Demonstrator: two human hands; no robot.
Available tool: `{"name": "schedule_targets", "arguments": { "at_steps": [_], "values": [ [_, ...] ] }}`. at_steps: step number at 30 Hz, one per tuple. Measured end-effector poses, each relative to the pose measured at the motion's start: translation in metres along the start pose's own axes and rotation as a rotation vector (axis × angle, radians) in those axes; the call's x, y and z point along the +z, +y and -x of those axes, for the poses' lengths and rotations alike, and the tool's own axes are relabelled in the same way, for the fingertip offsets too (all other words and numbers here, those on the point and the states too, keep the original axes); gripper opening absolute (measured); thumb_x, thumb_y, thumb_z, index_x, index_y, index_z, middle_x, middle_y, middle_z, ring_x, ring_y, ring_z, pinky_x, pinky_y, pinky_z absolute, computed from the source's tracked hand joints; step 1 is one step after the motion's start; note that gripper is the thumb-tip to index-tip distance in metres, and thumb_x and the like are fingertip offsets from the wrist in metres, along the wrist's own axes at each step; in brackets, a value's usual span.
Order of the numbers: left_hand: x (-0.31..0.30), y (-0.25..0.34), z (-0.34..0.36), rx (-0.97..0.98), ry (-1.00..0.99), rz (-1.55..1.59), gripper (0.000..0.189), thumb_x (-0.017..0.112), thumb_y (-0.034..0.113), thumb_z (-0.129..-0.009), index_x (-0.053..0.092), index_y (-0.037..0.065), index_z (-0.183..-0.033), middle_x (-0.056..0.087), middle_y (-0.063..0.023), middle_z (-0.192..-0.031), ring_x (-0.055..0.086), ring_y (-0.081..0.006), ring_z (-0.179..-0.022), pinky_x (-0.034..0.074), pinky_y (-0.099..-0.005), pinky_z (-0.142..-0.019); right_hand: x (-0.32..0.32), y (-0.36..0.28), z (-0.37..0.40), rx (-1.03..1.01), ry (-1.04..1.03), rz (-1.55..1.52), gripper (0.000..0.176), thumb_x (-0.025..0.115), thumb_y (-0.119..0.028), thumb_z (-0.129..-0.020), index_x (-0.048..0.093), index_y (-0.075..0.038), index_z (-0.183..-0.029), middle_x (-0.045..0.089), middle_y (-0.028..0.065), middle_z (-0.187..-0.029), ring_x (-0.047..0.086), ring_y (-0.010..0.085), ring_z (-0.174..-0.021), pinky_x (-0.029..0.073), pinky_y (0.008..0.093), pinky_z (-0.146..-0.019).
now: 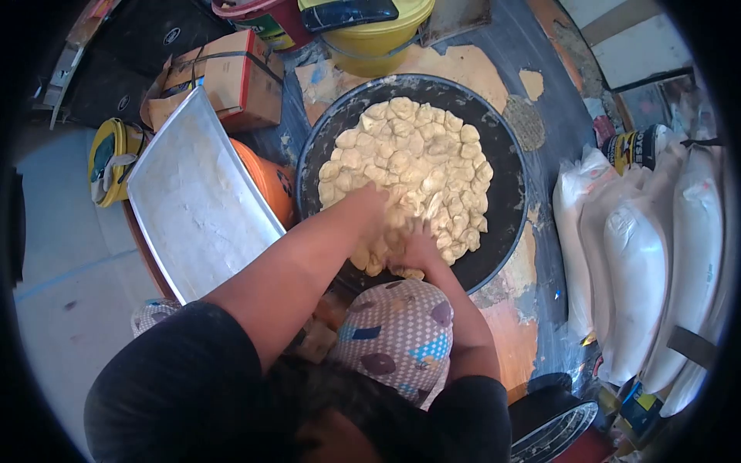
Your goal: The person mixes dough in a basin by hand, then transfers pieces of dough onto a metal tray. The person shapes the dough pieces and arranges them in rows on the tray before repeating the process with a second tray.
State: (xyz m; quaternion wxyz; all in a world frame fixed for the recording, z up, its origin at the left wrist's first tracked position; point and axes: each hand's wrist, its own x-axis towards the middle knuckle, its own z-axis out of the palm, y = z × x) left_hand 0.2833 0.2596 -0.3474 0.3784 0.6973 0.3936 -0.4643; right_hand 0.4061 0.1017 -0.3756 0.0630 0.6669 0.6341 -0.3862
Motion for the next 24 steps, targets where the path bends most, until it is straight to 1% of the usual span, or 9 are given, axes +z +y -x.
{"name": "schedule_targets", "arguments": {
  "at_steps": [2,6,8,9,14,16,18,20,24],
  "values": [
    [-0.009,-0.002,-0.015,0.000,-0.160,-0.060,0.129,0.092,0.035,-0.046,0.015,0.023,-0.148,0.013,-0.0112,-0.155,0.031,-0.0319,-0.136,0.038,-0.0628,-0.098,-0.014,0.000,-0.003,-0.162,-0.155,-0.106,0.093,0.075,-0.060,-0.059,0.049,-0.009,-0.132,0.033,0.0257,-0.142,0.028,0.0526,-0.130,0.028,0.0546,-0.107],
    [-0.011,0.000,-0.010,0.009,0.346,-0.006,0.134,0.093,0.036,-0.042,0.013,0.026,-0.149,0.013,-0.0111,-0.155,0.031,-0.0312,-0.137,0.037,-0.0620,-0.099,-0.027,0.030,-0.050,0.027,0.140,-0.265,0.089,0.075,-0.057,-0.060,0.048,-0.013,-0.132,0.042,0.0248,-0.131,0.037,0.0438,-0.125,0.034,0.0546,-0.100],
    [0.008,-0.006,0.002,0.012,0.512,0.071,0.118,0.085,0.041,-0.057,0.014,0.023,-0.150,0.020,-0.0213,-0.150,0.030,-0.0371,-0.135,0.028,-0.0644,-0.103,0.002,0.017,-0.078,0.102,0.384,-0.013,0.098,0.075,-0.059,-0.060,0.039,-0.012,-0.138,0.035,0.0237,-0.138,0.030,0.0457,-0.129,0.028,0.0675,-0.097],
    [0.023,-0.004,0.026,0.006,0.563,-0.023,0.115,0.086,0.037,-0.056,0.020,0.021,-0.149,0.022,-0.0189,-0.150,0.032,-0.0359,-0.135,0.031,-0.0596,-0.104,0.004,-0.004,-0.067,0.094,0.268,0.068,0.104,0.074,-0.060,-0.059,0.033,-0.008,-0.139,0.029,0.0217,-0.142,0.024,0.0466,-0.132,0.023,0.0758,-0.092],
    [0.018,0.008,0.062,0.037,0.268,-0.065,0.106,0.087,0.022,-0.056,0.030,0.019,-0.145,0.031,-0.0149,-0.145,0.041,-0.0321,-0.129,0.043,-0.0478,-0.099,0.028,-0.021,-0.001,-0.066,0.024,0.193,0.103,0.077,-0.058,-0.057,0.036,-0.010,-0.138,0.033,0.0201,-0.139,0.025,0.0448,-0.132,0.024,0.0675,-0.099],
    [-0.003,0.010,0.055,-0.073,-0.186,-0.093,0.104,0.087,0.019,-0.055,0.033,0.022,-0.144,0.032,-0.0145,-0.144,0.042,-0.0329,-0.128,0.044,-0.0513,-0.096,0.025,-0.018,-0.004,-0.132,-0.075,0.243,0.104,0.078,-0.057,-0.055,0.036,-0.010,-0.138,0.034,0.0198,-0.138,0.025,0.0441,-0.132,0.023,0.0648,-0.102],
    [0.027,0.009,0.056,-0.048,0.086,-0.070,0.105,0.087,0.017,-0.054,0.033,0.026,-0.144,0.030,-0.0132,-0.147,0.039,-0.0336,-0.130,0.045,-0.0547,-0.095,0.015,-0.006,-0.016,-0.016,0.128,0.074,0.106,0.081,-0.055,-0.053,0.036,-0.011,-0.138,0.031,0.0195,-0.142,0.025,0.0433,-0.133,0.023,0.0601,-0.104],
    [0.054,0.007,0.035,-0.079,0.396,-0.015,0.095,0.084,0.038,-0.062,0.037,0.024,-0.143,0.004,-0.0061,-0.157,0.024,-0.0428,-0.137,0.030,-0.0720,-0.098,0.009,-0.006,-0.029,-0.003,0.316,0.100,0.107,0.082,-0.053,-0.051,0.035,-0.016,-0.139,0.026,0.0208,-0.146,0.022,0.0446,-0.134,0.019,0.0659,-0.103],
    [0.032,0.011,0.016,-0.165,0.165,-0.076,0.096,0.084,0.038,-0.062,0.036,0.025,-0.144,0.002,-0.0059,-0.157,0.021,-0.0418,-0.138,0.025,-0.0734,-0.100,0.010,-0.029,-0.028,0.088,0.052,0.037,0.104,0.078,-0.058,-0.056,0.032,-0.025,-0.143,0.021,0.0196,-0.150,0.011,0.0417,-0.141,0.010,0.0751,-0.100]
  ]
}}
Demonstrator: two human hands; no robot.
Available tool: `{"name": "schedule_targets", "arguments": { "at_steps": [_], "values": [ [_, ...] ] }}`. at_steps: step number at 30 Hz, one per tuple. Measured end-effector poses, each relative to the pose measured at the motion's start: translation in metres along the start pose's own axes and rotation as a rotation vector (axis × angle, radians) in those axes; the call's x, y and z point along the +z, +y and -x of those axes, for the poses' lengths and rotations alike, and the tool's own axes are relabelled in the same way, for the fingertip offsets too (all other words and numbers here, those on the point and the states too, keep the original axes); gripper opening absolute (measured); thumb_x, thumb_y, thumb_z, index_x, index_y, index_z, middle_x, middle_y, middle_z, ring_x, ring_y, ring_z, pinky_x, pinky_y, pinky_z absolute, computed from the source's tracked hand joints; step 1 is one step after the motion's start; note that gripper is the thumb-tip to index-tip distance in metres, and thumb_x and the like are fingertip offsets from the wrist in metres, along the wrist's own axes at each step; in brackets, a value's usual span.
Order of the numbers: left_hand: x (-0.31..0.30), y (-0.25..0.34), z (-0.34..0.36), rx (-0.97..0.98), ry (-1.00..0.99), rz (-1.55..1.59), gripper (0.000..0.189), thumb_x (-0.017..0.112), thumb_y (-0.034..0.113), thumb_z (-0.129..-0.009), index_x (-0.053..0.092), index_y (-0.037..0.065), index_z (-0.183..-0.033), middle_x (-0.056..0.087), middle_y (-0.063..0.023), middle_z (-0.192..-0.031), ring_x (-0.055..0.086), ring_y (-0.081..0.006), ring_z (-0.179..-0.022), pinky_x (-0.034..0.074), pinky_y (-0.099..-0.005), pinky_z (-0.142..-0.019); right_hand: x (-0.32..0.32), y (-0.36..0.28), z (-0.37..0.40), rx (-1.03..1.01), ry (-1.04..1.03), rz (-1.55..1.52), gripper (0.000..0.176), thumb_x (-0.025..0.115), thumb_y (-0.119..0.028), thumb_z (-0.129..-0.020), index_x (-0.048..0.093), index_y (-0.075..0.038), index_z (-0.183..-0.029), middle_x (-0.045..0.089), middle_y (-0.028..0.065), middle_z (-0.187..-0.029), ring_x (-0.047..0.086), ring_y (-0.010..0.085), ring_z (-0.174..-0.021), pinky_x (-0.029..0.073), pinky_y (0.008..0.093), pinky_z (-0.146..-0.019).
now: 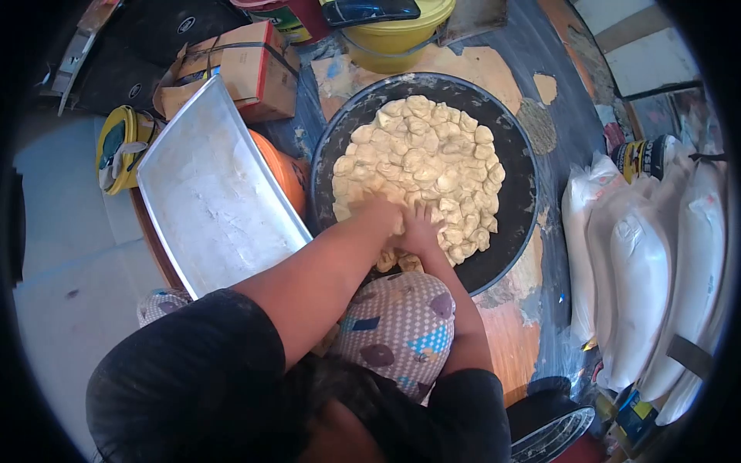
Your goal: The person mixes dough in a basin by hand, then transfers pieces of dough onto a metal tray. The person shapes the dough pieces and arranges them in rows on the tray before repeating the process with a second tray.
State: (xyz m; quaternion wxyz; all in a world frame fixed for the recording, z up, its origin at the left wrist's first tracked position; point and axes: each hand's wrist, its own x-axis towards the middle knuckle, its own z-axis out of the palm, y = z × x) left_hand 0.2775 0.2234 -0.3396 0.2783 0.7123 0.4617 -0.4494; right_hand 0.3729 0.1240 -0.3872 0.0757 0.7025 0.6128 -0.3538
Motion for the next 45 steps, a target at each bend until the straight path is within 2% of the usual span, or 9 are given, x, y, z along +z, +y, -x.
{"name": "schedule_targets", "arguments": {
  "at_steps": [2,6,9,11,20,24,32,38,45],
  "values": [
    [0.001,0.001,-0.072,-0.097,-0.566,0.271,0.106,0.086,0.038,-0.060,0.026,0.029,-0.147,-0.003,-0.0046,-0.157,0.008,-0.0394,-0.142,0.022,-0.0752,-0.099,-0.001,-0.002,0.023,-0.024,-0.126,-0.005,0.105,0.077,-0.061,-0.056,0.032,-0.027,-0.144,0.018,0.0173,-0.152,0.007,0.0417,-0.142,0.012,0.0779,-0.098],
    [0.019,0.003,-0.078,-0.047,-0.643,-0.014,0.105,0.082,0.042,-0.064,0.020,0.033,-0.148,-0.005,-0.0035,-0.157,0.002,-0.0372,-0.143,0.021,-0.0762,-0.098,0.005,-0.023,0.044,0.081,-0.217,0.169,0.109,0.082,-0.051,-0.056,0.024,-0.029,-0.145,0.003,0.0115,-0.156,0.003,0.0458,-0.140,0.020,0.0783,-0.096],
    [0.011,0.000,0.039,-0.012,0.010,0.231,0.090,0.074,0.046,-0.073,0.022,0.037,-0.147,-0.002,-0.0050,-0.157,0.004,-0.0390,-0.142,0.025,-0.0763,-0.096,0.036,-0.011,0.017,0.108,0.000,0.116,0.107,0.084,-0.039,-0.058,0.022,-0.032,-0.145,-0.003,0.0088,-0.156,0.002,0.0468,-0.140,0.026,0.0782,-0.093],
    [0.007,0.002,0.060,-0.027,0.264,0.055,0.053,0.051,0.027,-0.090,0.038,0.028,-0.141,0.020,-0.0126,-0.152,0.033,-0.0345,-0.135,0.042,-0.0493,-0.098,0.045,-0.004,0.005,0.043,0.186,0.076,0.087,0.076,-0.021,-0.066,0.032,-0.030,-0.141,0.011,0.0123,-0.154,0.014,0.0492,-0.137,0.035,0.0720,-0.094],
    [0.044,0.016,-0.128,0.065,0.211,0.522,0.048,0.071,0.026,-0.079,0.059,0.016,-0.124,0.051,-0.0128,-0.133,0.055,-0.0305,-0.115,0.051,-0.0495,-0.088,0.001,0.009,-0.007,-0.015,0.469,-0.365,0.051,0.067,-0.005,-0.066,0.055,-0.010,-0.115,0.052,0.0163,-0.125,0.056,0.0372,-0.106,0.048,0.0409,-0.086],
    [-0.069,-0.011,0.000,0.406,0.007,0.006,0.041,0.072,0.016,-0.073,0.065,0.009,-0.113,0.066,-0.0127,-0.108,0.066,-0.0276,-0.093,0.053,-0.0412,-0.086,-0.070,0.005,0.010,-0.142,0.643,-0.378,0.051,0.067,-0.004,-0.064,0.058,-0.005,-0.114,0.057,0.0187,-0.114,0.057,0.0368,-0.104,0.047,0.0407,-0.088],
    [-0.118,-0.156,0.262,0.732,0.750,0.487,0.060,0.076,0.023,-0.063,0.056,0.006,-0.117,0.068,-0.0124,-0.096,0.066,-0.0245,-0.077,0.053,-0.0351,-0.066,-0.267,-0.180,0.130,-0.600,0.683,-0.337,0.050,0.069,-0.005,-0.060,0.057,-0.001,-0.109,0.058,0.0188,-0.105,0.056,0.0372,-0.102,0.046,0.0394,-0.089],
    [-0.014,-0.256,0.376,0.362,0.960,0.706,0.059,0.072,0.025,-0.067,0.052,0.006,-0.120,0.064,-0.0189,-0.103,0.064,-0.0317,-0.095,0.051,-0.0383,-0.082,-0.225,-0.312,0.136,-0.980,0.491,-0.324,0.053,0.070,-0.006,-0.062,0.057,-0.004,-0.113,0.054,0.0181,-0.115,0.053,0.0350,-0.109,0.044,0.0383,-0.093],
    [0.120,-0.291,0.269,-0.251,0.885,0.697,0.087,0.071,0.030,-0.069,0.028,0.029,-0.145,0.022,-0.0182,-0.148,0.035,-0.0405,-0.131,0.037,-0.0485,-0.103,-0.065,-0.354,0.089,-0.609,0.362,0.177,0.079,0.075,-0.019,-0.062,0.045,-0.015,-0.136,0.025,0.0199,-0.149,0.029,0.0414,-0.135,0.033,0.0409,-0.109]
  ]
}}
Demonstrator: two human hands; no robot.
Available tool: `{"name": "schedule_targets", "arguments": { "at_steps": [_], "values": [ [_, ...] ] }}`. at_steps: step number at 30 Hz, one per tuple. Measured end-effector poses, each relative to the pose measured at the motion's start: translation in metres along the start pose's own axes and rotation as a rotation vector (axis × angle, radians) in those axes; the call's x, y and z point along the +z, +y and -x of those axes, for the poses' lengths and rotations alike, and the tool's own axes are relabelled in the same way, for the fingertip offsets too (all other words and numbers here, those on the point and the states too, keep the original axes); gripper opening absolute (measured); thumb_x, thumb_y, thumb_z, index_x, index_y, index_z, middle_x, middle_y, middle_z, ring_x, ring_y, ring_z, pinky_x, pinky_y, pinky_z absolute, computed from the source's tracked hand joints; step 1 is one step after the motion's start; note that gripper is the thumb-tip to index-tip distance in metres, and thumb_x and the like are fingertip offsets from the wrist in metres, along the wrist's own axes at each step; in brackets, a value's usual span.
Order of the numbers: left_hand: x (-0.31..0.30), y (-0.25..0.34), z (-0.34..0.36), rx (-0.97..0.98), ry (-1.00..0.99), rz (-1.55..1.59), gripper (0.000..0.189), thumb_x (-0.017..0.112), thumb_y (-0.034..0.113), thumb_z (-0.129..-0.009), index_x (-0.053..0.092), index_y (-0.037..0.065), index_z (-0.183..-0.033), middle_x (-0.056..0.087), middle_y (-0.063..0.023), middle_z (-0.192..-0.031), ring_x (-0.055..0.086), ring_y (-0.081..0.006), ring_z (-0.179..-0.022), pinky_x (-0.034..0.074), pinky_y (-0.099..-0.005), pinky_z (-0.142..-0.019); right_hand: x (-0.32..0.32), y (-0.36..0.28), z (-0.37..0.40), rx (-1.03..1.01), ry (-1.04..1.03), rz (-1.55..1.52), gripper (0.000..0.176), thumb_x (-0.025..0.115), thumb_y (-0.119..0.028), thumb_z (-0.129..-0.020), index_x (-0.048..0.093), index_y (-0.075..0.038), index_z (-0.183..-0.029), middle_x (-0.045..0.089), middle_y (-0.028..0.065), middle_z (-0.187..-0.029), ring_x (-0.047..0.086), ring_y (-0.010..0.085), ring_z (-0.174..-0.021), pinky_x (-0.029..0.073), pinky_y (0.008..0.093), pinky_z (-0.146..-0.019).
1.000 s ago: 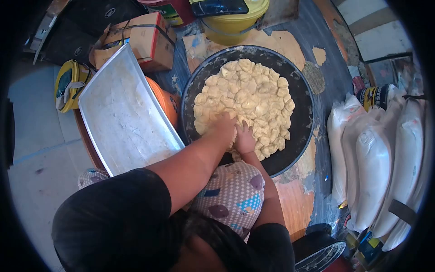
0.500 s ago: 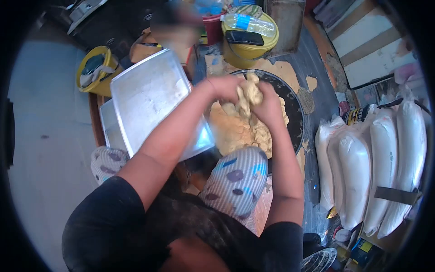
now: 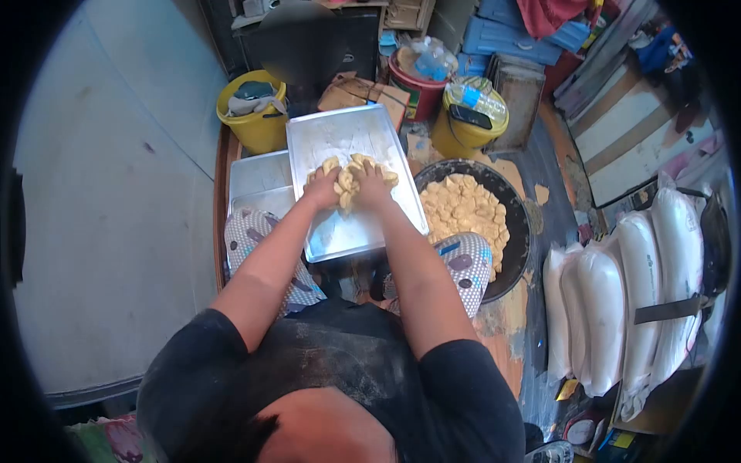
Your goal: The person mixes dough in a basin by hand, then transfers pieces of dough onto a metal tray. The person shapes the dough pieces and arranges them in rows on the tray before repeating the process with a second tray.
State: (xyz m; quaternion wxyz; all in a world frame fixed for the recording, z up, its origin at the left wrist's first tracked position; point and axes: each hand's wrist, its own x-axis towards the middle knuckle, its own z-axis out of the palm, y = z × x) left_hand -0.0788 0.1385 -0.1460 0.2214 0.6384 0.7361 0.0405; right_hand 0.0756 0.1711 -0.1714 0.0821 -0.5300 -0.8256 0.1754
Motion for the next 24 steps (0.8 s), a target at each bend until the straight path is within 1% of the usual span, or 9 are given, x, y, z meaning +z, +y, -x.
{"name": "schedule_targets", "arguments": {
  "at_steps": [3,4,6,9,13,15,17,18,24],
  "values": [
    [0.018,-0.029,-0.003,0.092,0.076,0.161,0.090,0.072,0.023,-0.068,0.027,0.029,-0.145,0.022,-0.0190,-0.148,0.035,-0.0431,-0.130,0.038,-0.0470,-0.103,-0.004,0.015,0.005,-0.117,0.105,-0.258,0.075,0.073,-0.016,-0.063,0.048,-0.015,-0.133,0.028,0.0229,-0.146,0.032,0.0408,-0.133,0.034,0.0409,-0.108],
    [0.020,-0.036,-0.002,0.163,0.181,0.242,0.092,0.073,0.022,-0.067,0.025,0.025,-0.146,0.024,-0.0206,-0.147,0.039,-0.0418,-0.127,0.038,-0.0441,-0.103,-0.018,0.013,0.015,-0.097,0.127,-0.278,0.060,0.071,-0.016,-0.069,0.055,-0.011,-0.126,0.031,0.0291,-0.142,0.037,0.0407,-0.130,0.034,0.0412,-0.108],
    [0.023,-0.047,0.012,0.298,0.336,0.393,0.086,0.073,0.016,-0.069,0.030,0.014,-0.144,0.035,-0.0215,-0.140,0.047,-0.0391,-0.119,0.040,-0.0389,-0.102,-0.030,0.022,0.026,-0.071,0.291,-0.304,0.058,0.072,-0.016,-0.068,0.056,-0.009,-0.123,0.036,0.0278,-0.139,0.040,0.0406,-0.127,0.036,0.0410,-0.106],
    [0.041,-0.081,0.013,0.381,0.397,0.468,0.074,0.071,0.014,-0.072,0.039,0.010,-0.139,0.045,-0.0183,-0.134,0.048,-0.0375,-0.118,0.041,-0.0399,-0.101,-0.020,0.074,0.035,0.244,0.519,-0.067,0.063,0.073,-0.025,-0.069,0.051,-0.005,-0.124,0.048,0.0210,-0.126,0.048,0.0383,-0.113,0.041,0.0441,-0.098],
    [0.028,-0.075,0.018,0.267,0.692,0.294,0.062,0.068,0.020,-0.077,0.045,0.008,-0.134,0.051,-0.0159,-0.129,0.049,-0.0366,-0.116,0.038,-0.0423,-0.101,-0.001,0.108,0.052,0.633,0.367,-0.295,0.067,0.070,-0.022,-0.071,0.047,0.001,-0.129,0.051,0.0261,-0.127,0.050,0.0390,-0.117,0.040,0.0418,-0.100],
    [0.027,-0.072,0.015,0.091,0.694,0.337,0.058,0.064,0.026,-0.082,0.044,0.008,-0.134,0.046,-0.0196,-0.134,0.043,-0.0382,-0.122,0.034,-0.0419,-0.104,0.028,0.135,0.056,0.541,0.275,-0.396,0.068,0.070,-0.022,-0.071,0.046,0.003,-0.130,0.052,0.0265,-0.126,0.052,0.0381,-0.116,0.041,0.0415,-0.098],
    [0.043,-0.078,-0.011,-0.267,0.407,0.682,0.064,0.058,0.031,-0.086,0.035,0.007,-0.141,0.040,-0.0240,-0.139,0.042,-0.0422,-0.124,0.033,-0.0475,-0.104,0.028,0.142,0.066,0.442,0.188,-0.480,0.069,0.069,-0.022,-0.072,0.044,0.004,-0.131,0.054,0.0268,-0.125,0.054,0.0372,-0.115,0.042,0.0413,-0.097],
    [0.049,-0.074,-0.017,-0.181,0.470,0.750,0.063,0.054,0.034,-0.089,0.035,0.004,-0.140,0.034,-0.0304,-0.140,0.040,-0.0440,-0.126,0.034,-0.0461,-0.105,0.027,0.141,0.071,0.458,0.179,-0.415,0.067,0.068,-0.020,-0.073,0.045,0.004,-0.130,0.057,0.0260,-0.121,0.056,0.0357,-0.112,0.043,0.0398,-0.096],
    [0.059,-0.073,-0.017,-0.072,0.393,0.660,0.055,0.053,0.032,-0.090,0.042,0.004,-0.136,0.031,-0.0313,-0.141,0.037,-0.0443,-0.127,0.032,-0.0441,-0.106,0.023,0.147,0.098,0.425,0.141,-0.400,0.061,0.067,-0.014,-0.074,0.047,0.004,-0.129,0.061,0.0233,-0.115,0.060,0.0316,-0.106,0.045,0.0376,-0.093]
  ]
}}
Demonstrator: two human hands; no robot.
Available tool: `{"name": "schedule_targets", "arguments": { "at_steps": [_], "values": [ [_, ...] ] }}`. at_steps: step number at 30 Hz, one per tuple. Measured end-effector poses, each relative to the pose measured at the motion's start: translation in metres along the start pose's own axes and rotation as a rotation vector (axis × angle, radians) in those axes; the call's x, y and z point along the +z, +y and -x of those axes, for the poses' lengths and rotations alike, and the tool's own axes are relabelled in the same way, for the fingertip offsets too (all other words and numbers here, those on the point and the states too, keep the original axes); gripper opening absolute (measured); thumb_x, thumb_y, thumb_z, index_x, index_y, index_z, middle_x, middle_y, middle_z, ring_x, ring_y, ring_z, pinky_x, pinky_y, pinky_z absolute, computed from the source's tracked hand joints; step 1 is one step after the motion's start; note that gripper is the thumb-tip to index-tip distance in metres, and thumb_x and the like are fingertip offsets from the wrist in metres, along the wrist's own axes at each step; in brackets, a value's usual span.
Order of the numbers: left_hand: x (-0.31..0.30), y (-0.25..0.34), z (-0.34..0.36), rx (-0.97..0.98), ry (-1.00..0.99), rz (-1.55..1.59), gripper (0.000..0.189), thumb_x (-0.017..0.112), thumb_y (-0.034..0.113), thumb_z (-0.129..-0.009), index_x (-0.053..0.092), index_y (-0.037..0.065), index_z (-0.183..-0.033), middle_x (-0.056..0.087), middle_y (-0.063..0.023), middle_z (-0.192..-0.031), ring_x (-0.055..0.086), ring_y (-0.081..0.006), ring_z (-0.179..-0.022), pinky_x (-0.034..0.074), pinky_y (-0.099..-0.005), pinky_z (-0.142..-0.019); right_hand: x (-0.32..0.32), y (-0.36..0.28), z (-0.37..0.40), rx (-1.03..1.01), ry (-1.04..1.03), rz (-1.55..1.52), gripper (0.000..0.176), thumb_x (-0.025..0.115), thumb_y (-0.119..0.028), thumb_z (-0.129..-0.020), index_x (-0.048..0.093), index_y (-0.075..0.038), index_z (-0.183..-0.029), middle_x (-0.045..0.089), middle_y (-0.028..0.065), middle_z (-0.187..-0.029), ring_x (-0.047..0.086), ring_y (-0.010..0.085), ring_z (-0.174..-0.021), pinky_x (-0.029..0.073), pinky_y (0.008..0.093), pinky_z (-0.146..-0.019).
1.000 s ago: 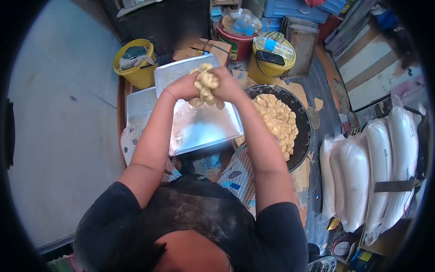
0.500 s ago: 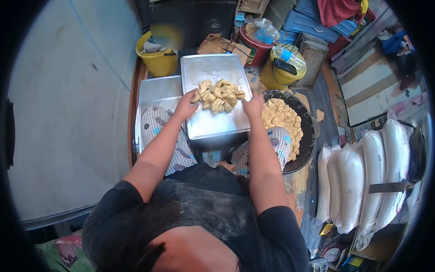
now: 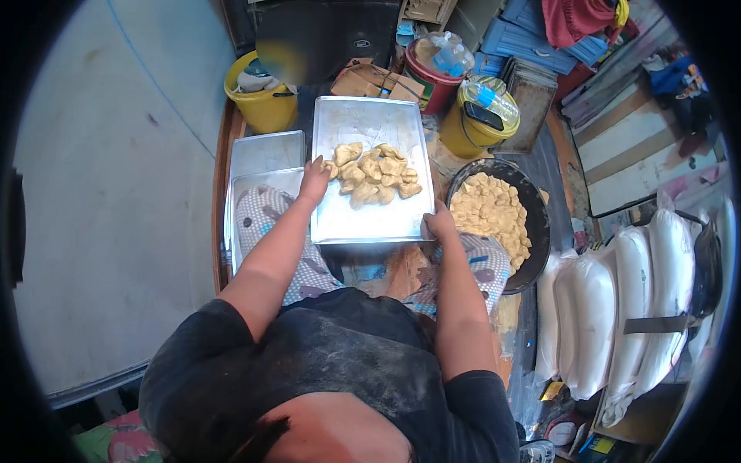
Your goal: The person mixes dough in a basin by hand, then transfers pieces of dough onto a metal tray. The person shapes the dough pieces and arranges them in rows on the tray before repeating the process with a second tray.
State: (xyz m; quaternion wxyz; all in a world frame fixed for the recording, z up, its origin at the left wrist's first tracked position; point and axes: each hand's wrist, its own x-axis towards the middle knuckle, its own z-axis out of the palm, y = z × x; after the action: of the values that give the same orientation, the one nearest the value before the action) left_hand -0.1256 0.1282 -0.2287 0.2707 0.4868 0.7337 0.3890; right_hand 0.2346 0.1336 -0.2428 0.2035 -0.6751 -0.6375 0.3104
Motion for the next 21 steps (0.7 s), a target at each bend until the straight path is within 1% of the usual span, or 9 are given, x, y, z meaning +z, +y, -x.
{"name": "schedule_targets", "arguments": {
  "at_steps": [3,6,9,11,13,15,16,19,21],
  "values": [
    [-0.001,-0.005,0.007,0.093,0.043,-0.064,0.052,0.052,0.031,-0.092,0.043,0.006,-0.136,0.030,-0.0288,-0.143,0.035,-0.0437,-0.129,0.030,-0.0456,-0.107,-0.009,-0.006,-0.011,0.075,-0.097,0.010,0.062,0.068,-0.016,-0.075,0.047,0.004,-0.129,0.062,0.0230,-0.113,0.061,0.0319,-0.104,0.046,0.0385,-0.092],
    [-0.003,0.004,0.013,0.197,0.149,-0.229,0.050,0.052,0.031,-0.092,0.043,0.007,-0.136,0.030,-0.0248,-0.144,0.033,-0.0431,-0.130,0.029,-0.0463,-0.107,-0.015,-0.013,-0.048,-0.103,-0.146,0.182,0.063,0.070,-0.020,-0.076,0.046,0.004,-0.130,0.060,0.0236,-0.116,0.059,0.0337,-0.107,0.045,0.0398,-0.093],
    [-0.017,0.046,0.000,0.282,0.162,-0.342,0.047,0.051,0.027,-0.093,0.046,0.004,-0.133,0.037,-0.0229,-0.140,0.036,-0.0388,-0.129,0.033,-0.0404,-0.104,-0.021,-0.091,-0.064,-0.270,0.146,0.124,0.067,0.069,-0.031,-0.075,0.048,-0.003,-0.132,0.051,0.0240,-0.128,0.051,0.0375,-0.115,0.041,0.0413,-0.098],
    [-0.023,0.066,-0.022,0.161,-0.168,-0.150,0.046,0.052,0.022,-0.090,0.048,0.004,-0.132,0.050,-0.0231,-0.128,0.046,-0.0362,-0.121,0.037,-0.0381,-0.101,-0.011,-0.133,-0.083,-0.367,0.001,0.084,0.061,0.068,-0.030,-0.075,0.051,-0.011,-0.131,0.053,0.0201,-0.125,0.049,0.0372,-0.115,0.041,0.0429,-0.097],
    [-0.006,0.039,-0.056,0.308,-0.059,-0.294,0.044,0.060,0.023,-0.082,0.057,0.012,-0.124,0.063,-0.0159,-0.111,0.056,-0.0316,-0.109,0.044,-0.0424,-0.093,0.018,-0.156,-0.098,-0.609,-0.042,0.148,0.052,0.065,-0.028,-0.077,0.056,-0.017,-0.127,0.055,0.0150,-0.121,0.049,0.0352,-0.114,0.040,0.0483,-0.095],
    [-0.014,0.045,-0.083,0.217,-0.360,-0.268,0.034,0.063,0.021,-0.075,0.067,0.007,-0.106,0.065,-0.0176,-0.102,0.060,-0.0334,-0.100,0.048,-0.0398,-0.088,0.033,-0.180,-0.100,-0.614,-0.383,0.512,0.043,0.061,-0.026,-0.078,0.060,-0.019,-0.121,0.057,0.0111,-0.117,0.050,0.0330,-0.112,0.040,0.0528,-0.091],
    [-0.015,0.045,-0.091,0.218,-0.292,-0.110,0.027,0.064,0.018,-0.072,0.069,0.004,-0.095,0.067,-0.0187,-0.094,0.062,-0.0353,-0.093,0.049,-0.0395,-0.086,0.031,-0.193,-0.101,-0.580,-0.428,0.486,0.057,0.067,-0.019,-0.067,0.058,-0.019,-0.123,0.058,0.0082,-0.118,0.051,0.0324,-0.109,0.040,0.0471,-0.092],
    [-0.015,0.042,-0.128,0.228,0.052,-0.006,0.032,0.065,0.017,-0.073,0.066,0.001,-0.101,0.066,-0.0203,-0.095,0.064,-0.0337,-0.089,0.049,-0.0381,-0.082,0.038,-0.213,-0.145,-0.507,-0.630,0.536,0.060,0.069,-0.018,-0.065,0.057,-0.021,-0.124,0.057,0.0075,-0.118,0.050,0.0302,-0.111,0.039,0.0485,-0.092],
    [-0.009,0.035,-0.149,0.215,0.147,-0.045,0.032,0.064,0.014,-0.074,0.066,0.000,-0.104,0.064,-0.0201,-0.097,0.062,-0.0331,-0.091,0.049,-0.0379,-0.083,0.044,-0.212,-0.145,-0.590,-0.509,0.404,0.056,0.069,-0.018,-0.065,0.059,-0.020,-0.121,0.055,0.0063,-0.120,0.050,0.0290,-0.111,0.042,0.0432,-0.092]
  ]
}}
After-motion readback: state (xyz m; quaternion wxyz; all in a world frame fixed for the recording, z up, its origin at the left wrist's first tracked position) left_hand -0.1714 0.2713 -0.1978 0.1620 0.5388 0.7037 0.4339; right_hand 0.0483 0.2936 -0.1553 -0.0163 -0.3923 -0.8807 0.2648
